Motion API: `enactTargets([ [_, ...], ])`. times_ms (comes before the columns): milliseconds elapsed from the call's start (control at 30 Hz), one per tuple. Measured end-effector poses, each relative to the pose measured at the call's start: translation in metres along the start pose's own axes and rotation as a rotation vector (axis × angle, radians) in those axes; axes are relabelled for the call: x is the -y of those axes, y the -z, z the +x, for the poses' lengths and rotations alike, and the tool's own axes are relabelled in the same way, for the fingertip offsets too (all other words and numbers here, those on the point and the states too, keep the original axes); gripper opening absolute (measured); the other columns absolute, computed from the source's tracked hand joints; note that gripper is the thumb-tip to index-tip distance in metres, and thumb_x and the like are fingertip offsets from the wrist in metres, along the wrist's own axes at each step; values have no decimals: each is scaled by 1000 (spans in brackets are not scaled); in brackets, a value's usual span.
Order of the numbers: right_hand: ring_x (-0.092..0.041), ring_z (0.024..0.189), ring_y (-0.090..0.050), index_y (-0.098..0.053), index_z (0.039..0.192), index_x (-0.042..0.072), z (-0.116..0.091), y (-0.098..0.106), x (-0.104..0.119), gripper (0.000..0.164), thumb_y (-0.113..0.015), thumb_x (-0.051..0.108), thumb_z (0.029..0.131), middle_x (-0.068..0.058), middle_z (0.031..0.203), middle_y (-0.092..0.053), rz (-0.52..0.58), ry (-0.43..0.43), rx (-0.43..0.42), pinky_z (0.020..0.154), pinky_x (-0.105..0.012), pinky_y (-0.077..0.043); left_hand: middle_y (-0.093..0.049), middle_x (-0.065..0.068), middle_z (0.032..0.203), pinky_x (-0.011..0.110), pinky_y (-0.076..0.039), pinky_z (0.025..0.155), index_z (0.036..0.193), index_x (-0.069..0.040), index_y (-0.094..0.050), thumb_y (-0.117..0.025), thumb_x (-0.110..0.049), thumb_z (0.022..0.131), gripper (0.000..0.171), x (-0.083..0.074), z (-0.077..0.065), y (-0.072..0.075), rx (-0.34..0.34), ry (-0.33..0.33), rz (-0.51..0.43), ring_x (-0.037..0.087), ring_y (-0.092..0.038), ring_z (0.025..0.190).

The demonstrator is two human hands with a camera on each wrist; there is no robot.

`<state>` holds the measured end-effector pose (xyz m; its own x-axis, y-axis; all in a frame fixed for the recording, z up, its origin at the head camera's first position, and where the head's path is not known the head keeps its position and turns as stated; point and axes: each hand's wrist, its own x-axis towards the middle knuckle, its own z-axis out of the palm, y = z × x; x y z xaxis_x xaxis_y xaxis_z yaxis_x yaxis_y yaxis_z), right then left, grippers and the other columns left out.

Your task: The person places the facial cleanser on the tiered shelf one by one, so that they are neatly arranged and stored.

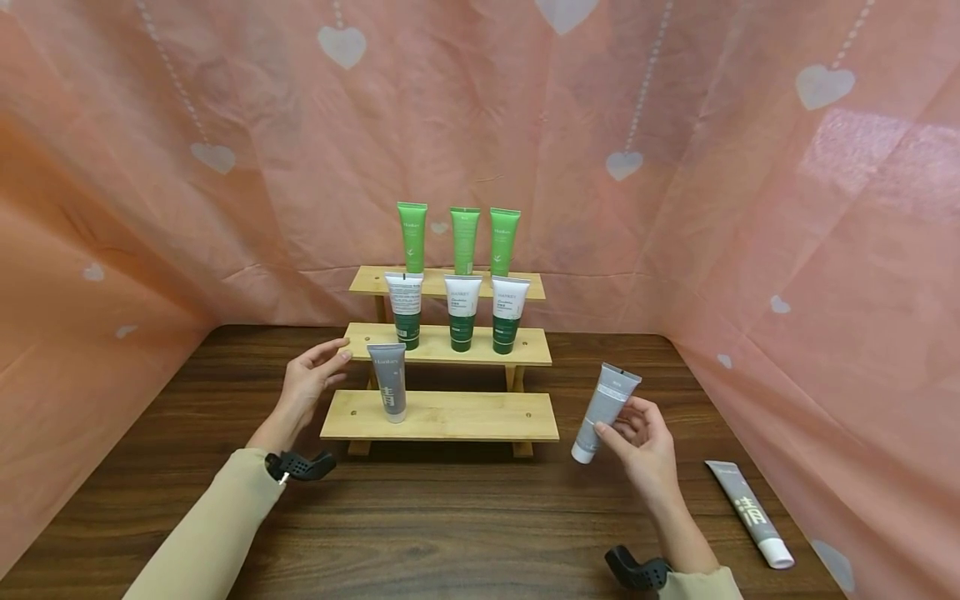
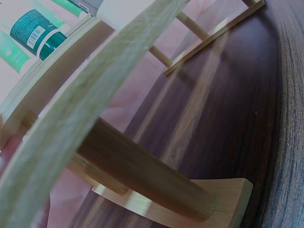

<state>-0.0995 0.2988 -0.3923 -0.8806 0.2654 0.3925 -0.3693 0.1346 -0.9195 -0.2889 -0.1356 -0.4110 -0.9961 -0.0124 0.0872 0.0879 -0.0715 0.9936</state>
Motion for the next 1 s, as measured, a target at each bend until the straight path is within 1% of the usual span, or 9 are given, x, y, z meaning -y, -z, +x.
enactTargets([
  [67,-6,90,-60,-49,118,9,1,-5,2,43,-67,-5,82,4,103,-60,-23,8,11,72,-17,-50,-57,11,116,46,-47,89,121,-7,-62,-74,-31,80,49,0,0,0,-3,0,-4,12,-61,92],
  [167,-7,90,-60,-49,118,8,5,-12,3,43,-67,-5,81,3,103,-60,-4,28,32,73,-17,-51,-57,9,112,48,-46,90,120,-7,-62,-74,-30,80,48,0,0,-1,-4,-1,-11,13,-60,92],
  [233,-7,90,-60,-48,117,8,7,-18,6,43,-67,-5,81,4,102,-60,-23,17,44,73,-17,-50,-57,7,109,48,-46,89,120,-7,-62,-74,-29,80,47,0,-1,-1,-5,-2,-12,13,-60,93],
  [367,-9,88,-61,-47,115,2,10,-32,9,42,-65,-12,80,2,100,-60,0,17,45,73,-19,-51,-58,5,107,45,-48,88,120,-7,-63,-74,-30,80,47,0,-1,-1,-7,0,-8,13,-60,93],
  [567,-10,87,-60,-46,115,-2,16,-52,15,41,-65,-12,80,0,99,-60,-5,36,59,72,-20,-51,-59,5,109,44,-48,87,121,-8,-62,-74,-31,79,49,-1,0,0,-8,6,1,13,-60,94],
  [767,-12,88,-60,-46,117,-4,22,-68,12,43,-68,-8,80,-1,100,-60,-33,45,92,73,-22,-52,-58,7,111,44,-48,87,120,-8,-63,-74,-30,80,48,-2,-1,1,-12,6,-4,13,-60,94],
  [900,-13,90,-60,-47,117,-3,23,-79,11,43,-69,-6,80,-2,101,-60,-59,43,95,75,-22,-51,-58,7,112,41,-50,86,120,-8,-63,-74,-31,80,48,-2,-1,0,-7,13,9,14,-60,94],
  [1000,-14,91,-59,-47,117,-4,24,-88,12,44,-69,-5,80,-5,103,-59,-58,49,106,77,-22,-50,-58,7,112,38,-51,84,120,-8,-63,-74,-32,80,48,-2,-1,0,-6,17,19,13,-60,93],
])
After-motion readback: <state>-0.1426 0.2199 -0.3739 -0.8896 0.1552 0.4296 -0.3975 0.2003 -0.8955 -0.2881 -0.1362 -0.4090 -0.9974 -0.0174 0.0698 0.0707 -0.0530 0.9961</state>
